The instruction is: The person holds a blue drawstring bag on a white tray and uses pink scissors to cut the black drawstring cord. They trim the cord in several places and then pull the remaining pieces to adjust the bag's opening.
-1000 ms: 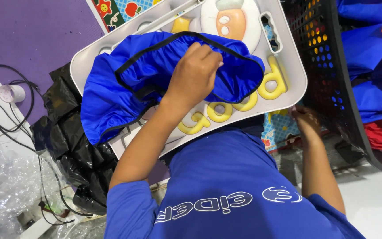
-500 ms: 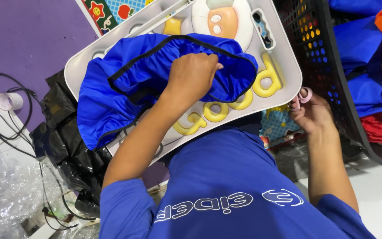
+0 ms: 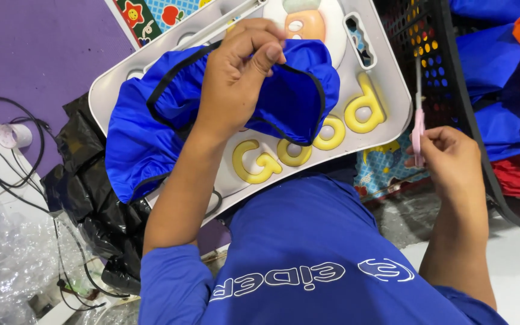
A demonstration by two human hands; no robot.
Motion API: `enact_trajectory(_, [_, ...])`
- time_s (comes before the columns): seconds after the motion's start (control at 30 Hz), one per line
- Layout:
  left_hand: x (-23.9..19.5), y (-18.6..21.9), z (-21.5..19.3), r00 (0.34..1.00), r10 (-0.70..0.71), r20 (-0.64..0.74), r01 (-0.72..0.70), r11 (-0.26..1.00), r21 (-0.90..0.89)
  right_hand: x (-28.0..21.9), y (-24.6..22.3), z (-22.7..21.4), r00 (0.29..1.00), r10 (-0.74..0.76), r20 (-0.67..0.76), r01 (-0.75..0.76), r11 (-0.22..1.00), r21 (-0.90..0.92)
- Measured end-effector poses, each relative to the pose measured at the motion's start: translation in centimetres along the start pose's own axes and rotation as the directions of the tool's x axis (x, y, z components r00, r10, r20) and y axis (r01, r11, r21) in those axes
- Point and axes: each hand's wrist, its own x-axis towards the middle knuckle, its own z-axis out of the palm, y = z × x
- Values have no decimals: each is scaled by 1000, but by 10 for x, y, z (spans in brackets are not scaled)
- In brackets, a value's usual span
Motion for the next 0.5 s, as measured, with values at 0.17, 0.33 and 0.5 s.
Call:
enact_trajectory(0.17, [-14,12,2,993,-86,87,106,961,-255,-33,-32,16,964,-257,-66,257,966,-11])
enact_trajectory(0.33, [-43,33,7,993,-94,-72,90,994,-55,-40,-39,35,808,-422,411,51,746,664])
enact_trajectory(0.5, [-70,34,1,976,-81,-203,88,996,30,-35,-26,52,556,-438,706,-247,724,644])
